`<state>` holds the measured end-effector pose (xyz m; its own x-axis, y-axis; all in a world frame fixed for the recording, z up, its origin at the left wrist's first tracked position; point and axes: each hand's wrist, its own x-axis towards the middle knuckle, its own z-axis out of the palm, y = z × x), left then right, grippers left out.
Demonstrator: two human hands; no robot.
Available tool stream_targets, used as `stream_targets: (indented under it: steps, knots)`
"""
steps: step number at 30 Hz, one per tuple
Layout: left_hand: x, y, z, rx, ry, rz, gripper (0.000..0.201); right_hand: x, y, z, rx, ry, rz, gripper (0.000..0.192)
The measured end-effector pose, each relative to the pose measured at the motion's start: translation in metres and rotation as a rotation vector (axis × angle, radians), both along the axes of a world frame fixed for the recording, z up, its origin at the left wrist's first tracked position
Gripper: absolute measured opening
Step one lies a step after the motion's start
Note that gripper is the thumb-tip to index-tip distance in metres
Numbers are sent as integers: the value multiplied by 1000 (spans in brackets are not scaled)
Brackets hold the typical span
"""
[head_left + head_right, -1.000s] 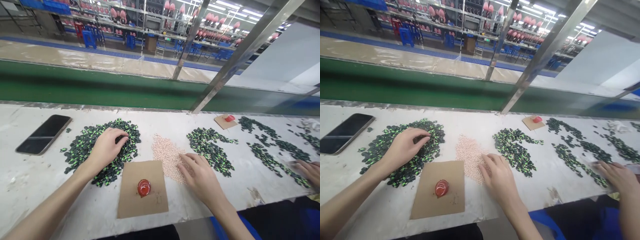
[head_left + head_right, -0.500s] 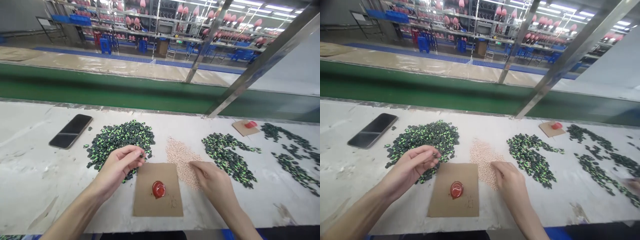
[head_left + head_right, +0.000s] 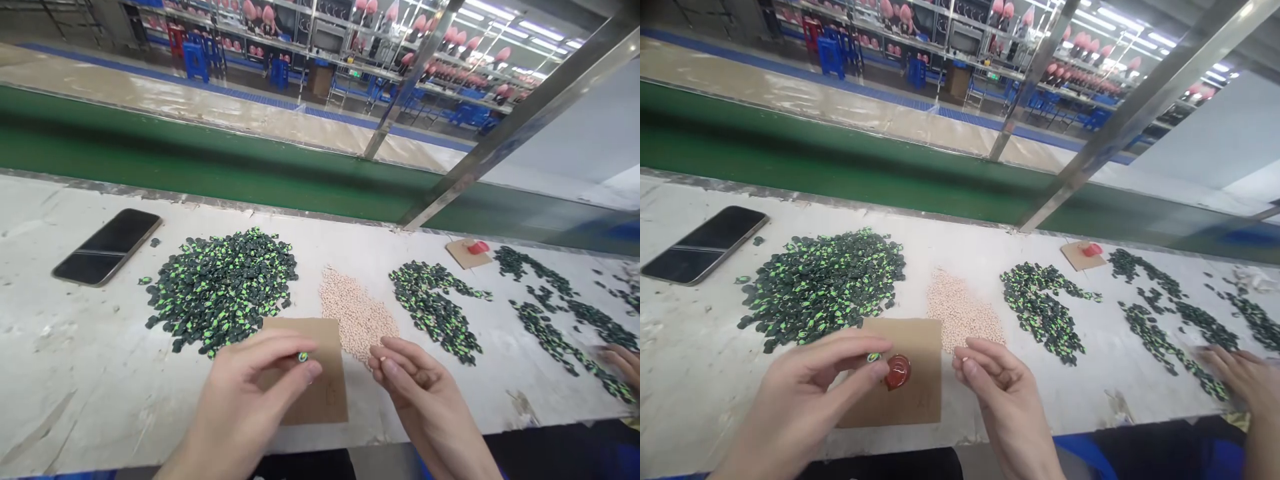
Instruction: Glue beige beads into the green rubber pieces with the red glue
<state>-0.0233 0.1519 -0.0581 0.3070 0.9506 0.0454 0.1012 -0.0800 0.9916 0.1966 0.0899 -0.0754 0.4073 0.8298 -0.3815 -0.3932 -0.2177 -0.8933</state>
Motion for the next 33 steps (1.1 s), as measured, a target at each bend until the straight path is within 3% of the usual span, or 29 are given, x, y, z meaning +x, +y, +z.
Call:
stream_targets:
  steps: [4,9,11,14,20,26,33]
  knots:
    - [15,-11,-7,440,45,-144,30,-23,-8,10,-18,180,48,28]
    - [20,-16,-6,657,184,-167,22,-31,-11,16,27,162,198,26]
    - [20,-18,-7,710,229,-154,20,-31,-11,18,4,139,195,26]
    - [20,-19,-12,727,250,-165,19,-31,-11,20,-16,115,167,25]
    - [17,-20,-15,750,238,-154,19,-29,-9,17,35,88,294,27]
    - [13,-20,-16,724,327,-240,23,-33,-2,34,19,-31,337,40]
    - [9,-15,-6,589,375,-387,26,-23,5,39,-48,-140,535,19]
